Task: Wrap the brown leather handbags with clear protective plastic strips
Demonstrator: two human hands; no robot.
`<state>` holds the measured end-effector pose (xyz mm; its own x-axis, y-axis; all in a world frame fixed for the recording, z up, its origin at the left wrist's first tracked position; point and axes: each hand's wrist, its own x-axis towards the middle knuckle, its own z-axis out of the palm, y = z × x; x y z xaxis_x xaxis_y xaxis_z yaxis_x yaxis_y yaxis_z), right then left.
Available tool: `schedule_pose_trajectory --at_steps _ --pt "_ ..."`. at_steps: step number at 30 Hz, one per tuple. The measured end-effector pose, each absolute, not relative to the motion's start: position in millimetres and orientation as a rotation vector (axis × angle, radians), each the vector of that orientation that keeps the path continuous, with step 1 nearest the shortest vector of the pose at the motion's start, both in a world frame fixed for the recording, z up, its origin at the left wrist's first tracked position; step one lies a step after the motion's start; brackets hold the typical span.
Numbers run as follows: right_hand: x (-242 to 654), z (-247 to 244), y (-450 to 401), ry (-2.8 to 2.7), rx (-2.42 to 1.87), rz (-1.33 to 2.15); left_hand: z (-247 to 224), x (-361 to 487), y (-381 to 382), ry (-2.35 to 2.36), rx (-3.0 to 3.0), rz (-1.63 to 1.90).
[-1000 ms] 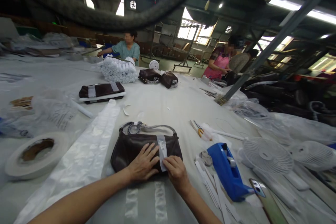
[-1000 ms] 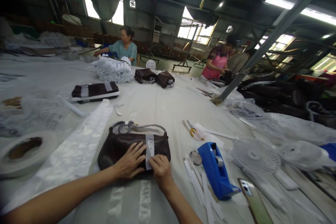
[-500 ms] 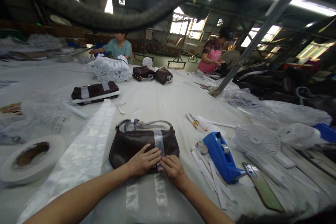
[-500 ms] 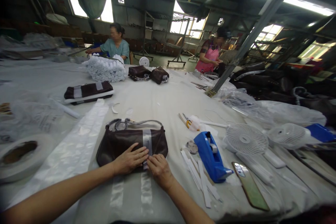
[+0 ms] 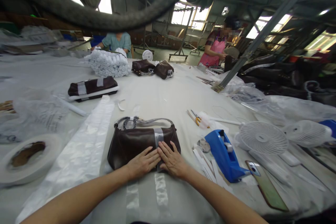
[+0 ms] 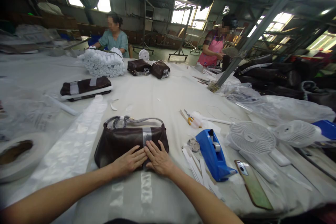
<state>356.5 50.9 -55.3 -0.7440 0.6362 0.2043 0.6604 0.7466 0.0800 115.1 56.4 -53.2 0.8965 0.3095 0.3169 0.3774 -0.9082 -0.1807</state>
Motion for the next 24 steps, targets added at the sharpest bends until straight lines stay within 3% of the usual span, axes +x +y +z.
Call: schedule_pose_trajectory --at_steps 10,19,24 --pt "357.5 -60.9 45.7 -2.626 -1.028 -0.122 -64.0 138.4 43.8 -0.767 -2.751 -0.723" --pt "397.9 -72.6 -97.1 -2.411 -1.151 0.259 -59.2 135.2 44.8 -0.69 -2.831 -0.651" --pt "372.0 -99.2 -114.5 -2.264 -1.258 0.391 -63.9 142.5 35.9 -0.772 -2.752 -0.686"
